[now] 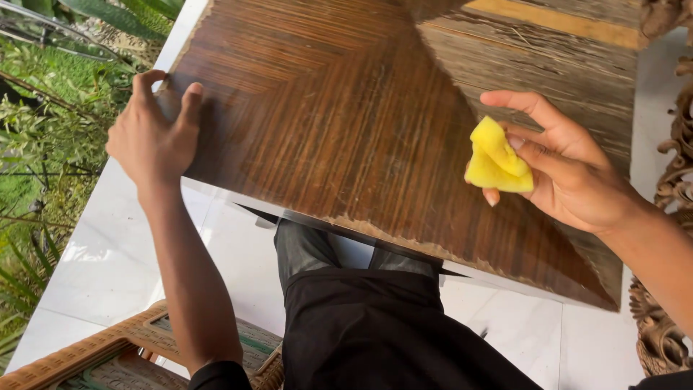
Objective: Cleaning a wooden table surface using a spray bottle and a sponge.
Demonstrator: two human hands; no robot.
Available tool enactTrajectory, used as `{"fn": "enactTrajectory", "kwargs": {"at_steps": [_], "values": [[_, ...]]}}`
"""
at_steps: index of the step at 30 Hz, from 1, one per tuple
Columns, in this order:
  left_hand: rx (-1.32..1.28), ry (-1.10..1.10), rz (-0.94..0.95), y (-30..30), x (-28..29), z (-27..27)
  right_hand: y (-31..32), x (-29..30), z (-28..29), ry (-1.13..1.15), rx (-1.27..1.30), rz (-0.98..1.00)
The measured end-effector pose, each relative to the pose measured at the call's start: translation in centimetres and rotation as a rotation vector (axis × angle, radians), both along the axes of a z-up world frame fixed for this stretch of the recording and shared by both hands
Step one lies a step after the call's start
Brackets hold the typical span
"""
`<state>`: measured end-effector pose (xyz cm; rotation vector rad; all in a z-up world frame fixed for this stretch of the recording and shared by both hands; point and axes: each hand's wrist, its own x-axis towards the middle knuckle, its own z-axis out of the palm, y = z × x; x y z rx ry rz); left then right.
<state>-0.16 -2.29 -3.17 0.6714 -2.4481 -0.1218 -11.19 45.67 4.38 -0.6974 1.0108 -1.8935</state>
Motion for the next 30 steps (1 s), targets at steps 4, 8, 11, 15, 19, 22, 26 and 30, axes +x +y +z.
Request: {"fn": "enactTrajectory", "kwargs": {"at_steps": [4,8,11,15,19,22,26,30], "values": [[0.080,-0.108,0.104,0.7,-0.2,1.3,3.5,0.4,-1.6,0.158,0.206,-0.276],[0.115,-0.183,0.159,0.1,-0.5,1.2,5.2,2.0,-1.0,0.158,0.164,-0.459],[0.010,-0.119,0.062,-2.0,-0.5,-0.8,8.1,1.5,-3.5,0.090,0.083,-0.554],[-0.019,-0.069,0.015,-2.5,-0.4,-1.2,9.6,1.1,-4.6,0.068,0.045,-0.616],[0.105,-0.199,0.091,0.0,-0.3,1.5,7.3,2.3,-1.9,-0.084,0.052,-0.741],[0.170,-0.265,0.127,-0.3,-0.4,1.2,6.2,1.5,-2.5,0.000,0.073,-0.773],[0.083,-0.194,0.031,-0.5,0.0,0.7,5.3,1.4,-3.3,0.410,0.235,-0.840],[0.086,-0.251,0.003,-0.8,0.0,1.3,6.6,2.0,-4.6,0.438,0.298,-0.986]]}}
